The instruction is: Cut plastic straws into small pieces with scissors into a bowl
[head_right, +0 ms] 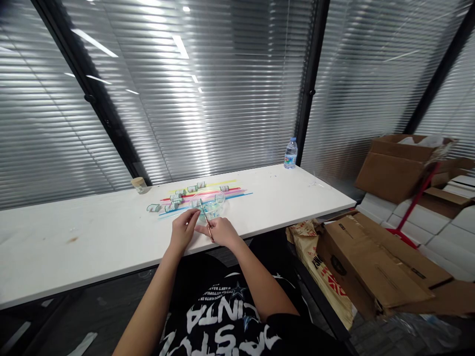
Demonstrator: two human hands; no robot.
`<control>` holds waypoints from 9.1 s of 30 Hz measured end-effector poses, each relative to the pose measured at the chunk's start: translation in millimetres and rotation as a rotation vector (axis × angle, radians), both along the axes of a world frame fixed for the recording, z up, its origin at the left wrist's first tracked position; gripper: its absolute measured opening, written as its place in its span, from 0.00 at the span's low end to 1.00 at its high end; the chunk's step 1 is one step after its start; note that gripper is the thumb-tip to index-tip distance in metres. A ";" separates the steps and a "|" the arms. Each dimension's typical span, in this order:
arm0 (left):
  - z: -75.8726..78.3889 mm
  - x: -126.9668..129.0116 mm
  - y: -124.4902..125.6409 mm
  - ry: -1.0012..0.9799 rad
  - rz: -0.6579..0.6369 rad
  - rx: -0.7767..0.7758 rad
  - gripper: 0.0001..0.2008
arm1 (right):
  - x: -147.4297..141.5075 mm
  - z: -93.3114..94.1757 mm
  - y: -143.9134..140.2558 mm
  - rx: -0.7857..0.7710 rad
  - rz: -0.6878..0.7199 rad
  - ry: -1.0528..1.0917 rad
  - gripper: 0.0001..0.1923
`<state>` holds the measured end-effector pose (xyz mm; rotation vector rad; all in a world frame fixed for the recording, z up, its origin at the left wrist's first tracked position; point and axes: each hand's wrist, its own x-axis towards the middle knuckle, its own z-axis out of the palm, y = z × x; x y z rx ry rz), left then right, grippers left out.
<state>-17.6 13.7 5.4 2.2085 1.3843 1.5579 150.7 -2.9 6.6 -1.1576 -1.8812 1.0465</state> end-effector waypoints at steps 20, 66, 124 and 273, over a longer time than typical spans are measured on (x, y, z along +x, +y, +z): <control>3.8 2.1 -5.1 -0.014 0.048 -0.010 0.12 | -1.6 0.6 -0.2 0.013 -0.046 0.004 0.29; -1.6 -6.9 -4.2 -0.056 0.199 0.027 0.08 | -3.8 -11.5 3.5 -0.145 -0.086 0.246 0.23; 86.2 38.4 48.3 0.825 -0.284 -0.926 0.19 | 101.2 3.0 110.7 0.090 -0.527 0.346 0.20; 5.4 -36.1 99.9 0.780 0.263 -0.363 0.25 | 114.5 -30.9 141.4 0.329 -0.682 -0.077 0.17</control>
